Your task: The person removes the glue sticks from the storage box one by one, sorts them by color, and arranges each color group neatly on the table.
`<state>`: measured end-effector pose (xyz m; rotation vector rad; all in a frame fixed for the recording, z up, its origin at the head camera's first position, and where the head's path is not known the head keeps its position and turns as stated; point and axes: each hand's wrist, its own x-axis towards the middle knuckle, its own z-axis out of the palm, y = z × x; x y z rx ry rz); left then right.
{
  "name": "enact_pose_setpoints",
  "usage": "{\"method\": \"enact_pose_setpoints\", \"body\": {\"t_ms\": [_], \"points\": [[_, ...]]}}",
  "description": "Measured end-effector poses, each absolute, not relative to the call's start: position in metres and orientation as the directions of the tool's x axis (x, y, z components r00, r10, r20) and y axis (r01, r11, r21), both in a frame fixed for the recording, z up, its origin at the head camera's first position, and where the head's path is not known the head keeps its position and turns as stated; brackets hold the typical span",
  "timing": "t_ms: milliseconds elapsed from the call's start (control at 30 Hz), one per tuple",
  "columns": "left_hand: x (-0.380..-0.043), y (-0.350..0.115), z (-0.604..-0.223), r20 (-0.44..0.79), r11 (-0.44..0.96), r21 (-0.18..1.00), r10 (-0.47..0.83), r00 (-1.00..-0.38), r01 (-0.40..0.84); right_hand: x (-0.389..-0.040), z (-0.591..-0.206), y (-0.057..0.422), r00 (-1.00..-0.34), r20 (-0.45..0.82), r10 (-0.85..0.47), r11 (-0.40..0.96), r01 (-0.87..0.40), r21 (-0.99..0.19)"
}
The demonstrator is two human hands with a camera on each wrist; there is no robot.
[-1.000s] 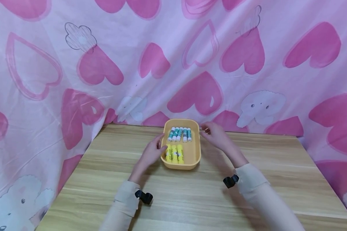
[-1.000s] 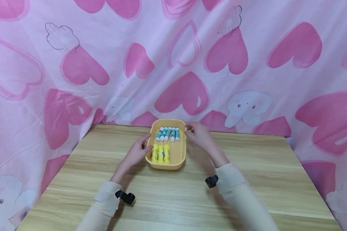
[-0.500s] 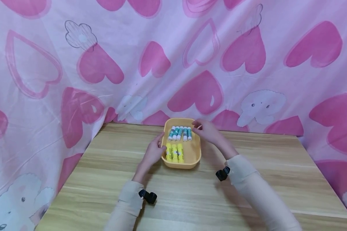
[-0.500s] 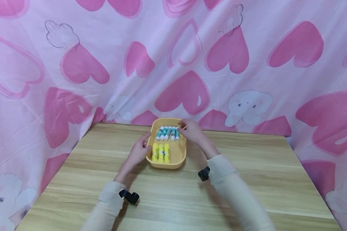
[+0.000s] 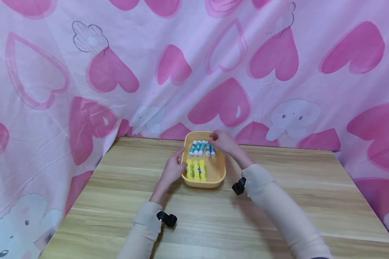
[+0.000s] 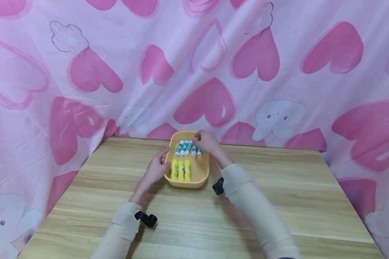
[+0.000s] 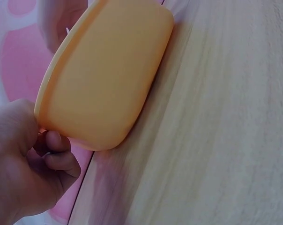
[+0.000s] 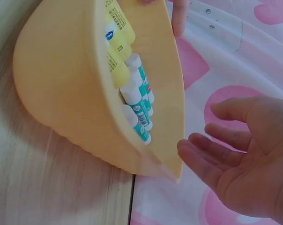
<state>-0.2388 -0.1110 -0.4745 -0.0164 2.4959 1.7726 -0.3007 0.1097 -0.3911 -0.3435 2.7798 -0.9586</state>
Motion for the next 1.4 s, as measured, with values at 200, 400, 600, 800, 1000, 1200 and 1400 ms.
{"method": "enact_pose_setpoints", "body": {"t_ms": [200, 400, 600, 800, 1000, 1200, 1400], "points": [[-0.239, -0.110, -0.475, -0.067, 0.347, 0.936, 0.029, -0.997, -0.053, -0.309, -0.395, 0.103, -0.954, -0.135, -0.268, 0.800, -0.143, -0.583], [-0.241, -0.109, -0.475, -0.064, 0.350, 0.935, 0.033, -0.997, -0.048, -0.315, -0.401, 0.094, -0.943, -0.199, -0.268, 0.837, -0.125, -0.533], [-0.242, -0.108, -0.475, -0.066, 0.337, 0.940, 0.021, -0.998, -0.055, -0.315, -0.405, 0.090, -0.943, -0.236, -0.235, 0.821, -0.062, -0.568], [-0.241, -0.108, -0.475, -0.081, 0.338, 0.939, 0.020, -0.997, -0.069, -0.321, -0.412, 0.085, -0.937, -0.250, -0.246, 0.832, -0.071, -0.550], [-0.240, -0.108, -0.474, -0.093, 0.338, 0.937, 0.016, -0.996, -0.082, -0.326, -0.418, 0.076, -0.927, -0.256, -0.275, 0.903, -0.157, -0.401], [-0.240, -0.109, -0.475, -0.089, 0.335, 0.939, 0.011, -0.996, -0.080, -0.327, -0.430, 0.070, -0.940, -0.220, -0.260, 0.921, -0.173, -0.349], [-0.239, -0.109, -0.474, -0.086, 0.349, 0.934, 0.001, -0.996, -0.080, -0.328, -0.435, 0.069, -0.942, -0.237, -0.238, 0.911, -0.132, -0.392]]}}
